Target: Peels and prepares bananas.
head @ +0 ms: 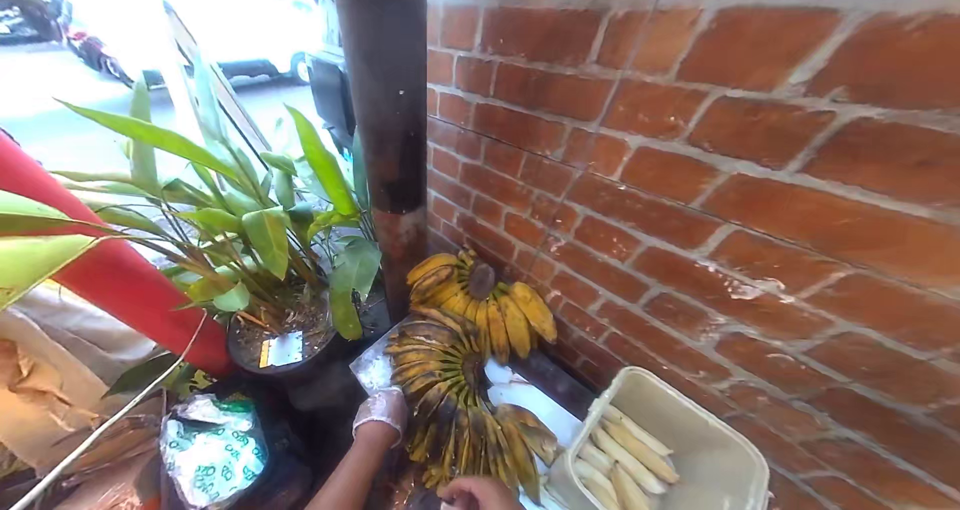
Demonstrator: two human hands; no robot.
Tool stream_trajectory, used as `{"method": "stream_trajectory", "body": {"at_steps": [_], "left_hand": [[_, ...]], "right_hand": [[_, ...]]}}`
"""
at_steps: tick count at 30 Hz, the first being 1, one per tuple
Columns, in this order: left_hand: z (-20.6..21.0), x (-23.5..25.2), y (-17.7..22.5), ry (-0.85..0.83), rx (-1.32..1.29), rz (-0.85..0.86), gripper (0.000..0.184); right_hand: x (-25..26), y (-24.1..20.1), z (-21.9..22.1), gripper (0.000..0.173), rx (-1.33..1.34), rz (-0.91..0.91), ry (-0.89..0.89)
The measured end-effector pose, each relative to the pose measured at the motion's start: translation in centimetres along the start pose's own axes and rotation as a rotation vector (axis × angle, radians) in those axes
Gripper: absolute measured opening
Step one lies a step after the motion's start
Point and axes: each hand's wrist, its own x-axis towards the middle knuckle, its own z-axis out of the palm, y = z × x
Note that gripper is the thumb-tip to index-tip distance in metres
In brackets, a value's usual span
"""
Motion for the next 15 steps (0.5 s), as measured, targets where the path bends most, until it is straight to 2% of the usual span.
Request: {"method": "stream_trajectory", "body": {"at_steps": [4, 7, 12, 15], "left_hand": [[-0.9, -1.6, -0.9, -0.043, 0.001, 0.155, 0.037], [-0.9, -2.9, -1.5, -0.036, -0.111, 0.258, 0.038], [0.0, -3.0, -2.2, -0.009, -0.413, 0.145, 0.037], [1.1, -2.9, -2.9, -0.016, -0.502, 0.101, 0.044]], "right_hand": [[3.8, -2.7, -1.5, 0.037, 0.037, 0.032, 0.139], [7.1, -3.5, -2.1, 0.044, 0.105, 0.129, 0.15], [10.2, -5.3, -2.5, 0.056, 0.088, 0.389, 0.115], [11.2, -5.8, -2.4, 0.051, 0.163, 0.483, 0.088]]}}
